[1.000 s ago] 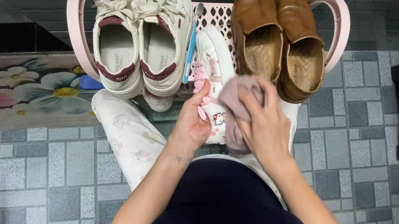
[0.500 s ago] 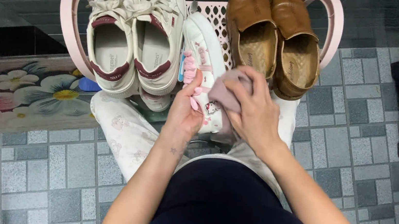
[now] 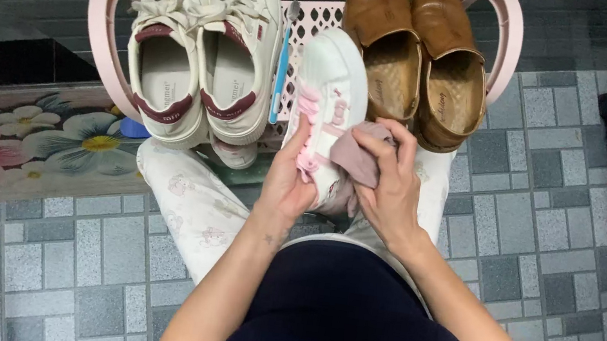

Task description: Cleaning a pair of white sneakers with a cloth

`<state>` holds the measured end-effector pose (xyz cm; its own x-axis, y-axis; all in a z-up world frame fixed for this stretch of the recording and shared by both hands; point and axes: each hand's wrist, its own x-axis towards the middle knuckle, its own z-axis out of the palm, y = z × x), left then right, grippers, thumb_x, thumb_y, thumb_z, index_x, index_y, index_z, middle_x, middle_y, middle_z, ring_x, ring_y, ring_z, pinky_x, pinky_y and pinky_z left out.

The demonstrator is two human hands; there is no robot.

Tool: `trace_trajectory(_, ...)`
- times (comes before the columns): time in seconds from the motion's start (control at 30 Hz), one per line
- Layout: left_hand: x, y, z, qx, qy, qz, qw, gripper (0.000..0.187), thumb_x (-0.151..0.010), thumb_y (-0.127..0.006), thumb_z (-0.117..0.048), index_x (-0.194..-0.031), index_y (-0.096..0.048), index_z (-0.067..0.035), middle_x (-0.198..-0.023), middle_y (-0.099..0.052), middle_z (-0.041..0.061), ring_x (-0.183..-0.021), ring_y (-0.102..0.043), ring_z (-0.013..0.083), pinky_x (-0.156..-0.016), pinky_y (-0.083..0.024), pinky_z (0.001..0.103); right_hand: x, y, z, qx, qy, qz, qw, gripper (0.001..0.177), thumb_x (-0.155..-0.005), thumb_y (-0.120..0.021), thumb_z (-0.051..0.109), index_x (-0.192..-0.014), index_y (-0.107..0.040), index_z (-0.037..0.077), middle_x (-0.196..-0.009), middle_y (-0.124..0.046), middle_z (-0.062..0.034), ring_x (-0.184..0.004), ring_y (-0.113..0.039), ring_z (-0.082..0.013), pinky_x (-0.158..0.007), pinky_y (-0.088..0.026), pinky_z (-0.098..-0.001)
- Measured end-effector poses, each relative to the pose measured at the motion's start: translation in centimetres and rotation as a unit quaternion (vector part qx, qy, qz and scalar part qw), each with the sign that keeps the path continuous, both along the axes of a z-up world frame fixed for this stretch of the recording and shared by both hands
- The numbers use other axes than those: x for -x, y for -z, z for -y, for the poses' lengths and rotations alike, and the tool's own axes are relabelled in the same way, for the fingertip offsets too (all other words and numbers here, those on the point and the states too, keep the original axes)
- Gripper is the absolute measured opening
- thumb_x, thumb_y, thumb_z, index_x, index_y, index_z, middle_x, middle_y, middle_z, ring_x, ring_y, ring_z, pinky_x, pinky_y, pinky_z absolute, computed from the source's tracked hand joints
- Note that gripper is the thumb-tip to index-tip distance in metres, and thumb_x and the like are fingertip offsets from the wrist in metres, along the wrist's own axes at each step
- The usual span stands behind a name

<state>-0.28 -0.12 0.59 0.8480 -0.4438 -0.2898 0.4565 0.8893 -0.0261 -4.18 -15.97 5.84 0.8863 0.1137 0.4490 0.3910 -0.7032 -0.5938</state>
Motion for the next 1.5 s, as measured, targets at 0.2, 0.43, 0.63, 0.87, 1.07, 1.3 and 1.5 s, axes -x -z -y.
trace_trajectory(0.2, 3.5, -3.9, 0.5, -0.173, -0.008, 0.059, 0.983, 0.045, -0.104, -0.057, -0.025, -0.144, -0.052, -0.004, -0.137, -0.062, 0.015, -0.124, -0.062, 0.0274, -0.107, -0.049, 0.045, -1.3, -2.3, 0.1, -0.086, 0.052, 0.021, 0.995, 0.047, -0.089, -0.077, 0.0, -0.13, -0.058, 0.012, -0.133, -0.052, -0.0153, -0.125, -0.061, -0.034, -0.104, -0.052, -0.0393)
trace_trajectory(0.43, 6.5, -3.5, 0.2, -0.31, -0.083, 0.061, 0.945, 0.05, -0.098, -0.064, -0.006, -0.145, -0.052, 0.004, -0.139, -0.063, 0.013, -0.124, -0.063, 0.0221, -0.108, -0.049, 0.038, -3.1, -4.8, 1.2, -0.135, 0.005, -0.005, 0.991, 0.04, -0.097, -0.07, -0.007, -0.133, -0.06, 0.007, -0.138, -0.056, -0.0136, -0.132, -0.058, -0.029, -0.115, -0.046, -0.0352)
trace_trajectory(0.63, 7.3, -4.0, -1.8, -0.304, -0.037, 0.101, 0.947, 0.053, -0.09, -0.068, 0.003, -0.141, -0.055, 0.001, -0.131, -0.068, 0.011, -0.119, -0.067, 0.0192, -0.104, -0.053, 0.034, -2.0, -5.0, 1.3, -0.178, -0.025, 0.013, 0.984, 0.046, -0.084, -0.076, -0.007, -0.125, -0.058, 0.005, -0.136, -0.053, -0.0154, -0.134, -0.054, -0.0287, -0.116, -0.043, -0.0373)
trace_trajectory(0.87, 8.5, -4.7, -2.6, -0.623, -0.01, 0.273, 0.733, 0.028, -0.099, -0.074, -0.009, -0.126, -0.073, 0.002, -0.114, -0.074, 0.007, -0.103, -0.069, 0.0137, -0.086, -0.056, 0.027, -4.0, -5.6, 3.7, -0.324, -0.06, -0.127, 0.935, 0.03, -0.09, -0.075, -0.002, -0.113, -0.057, 0.006, -0.124, -0.064, -0.0095, -0.12, -0.063, -0.02, -0.108, -0.05, -0.0325)
trace_trajectory(1.07, 7.1, -3.9, -4.5, -0.436, 0.009, 0.108, 0.894, 0.039, -0.092, -0.07, -0.013, -0.128, -0.067, 0.001, -0.124, -0.072, 0.011, -0.111, -0.069, 0.0163, -0.082, -0.055, 0.03, -3.4, -8.2, 3.4, -0.303, -0.163, -0.18, 0.922, 0.05, -0.079, -0.072, 0.001, -0.127, -0.057, 0.005, -0.134, -0.061, -0.0105, -0.129, -0.058, -0.0199, -0.113, -0.046, -0.034)
trace_trajectory(1.3, 8.1, -5.4, -3.3, -0.612, -0.009, 0.261, 0.747, 0.03, -0.102, -0.069, -0.016, -0.125, -0.073, 0.003, -0.108, -0.075, 0.008, -0.097, -0.068, 0.0127, -0.084, -0.055, 0.027, -3.2, -5.8, 4.9, -0.389, -0.188, -0.263, 0.863, 0.047, -0.079, -0.081, 0.005, -0.121, -0.059, 0.004, -0.129, -0.066, -0.012, -0.122, -0.064, -0.0194, -0.11, -0.051, -0.0353)
trace_trajectory(1.5, 8.5, -3.7, -3.1, -0.551, -0.051, 0.205, 0.807, 0.034, -0.096, -0.071, -0.015, -0.125, -0.069, 0.002, -0.113, -0.074, 0.007, -0.102, -0.07, 0.014, -0.092, -0.056, 0.029, -3.2, -5.7, 3.8, -0.401, -0.125, -0.276, 0.864, 0.035, -0.09, -0.074, 0.008, -0.122, -0.061, 0.001, -0.12, -0.067, -0.0126, -0.113, -0.062, -0.0178, -0.105, -0.048, -0.0322)
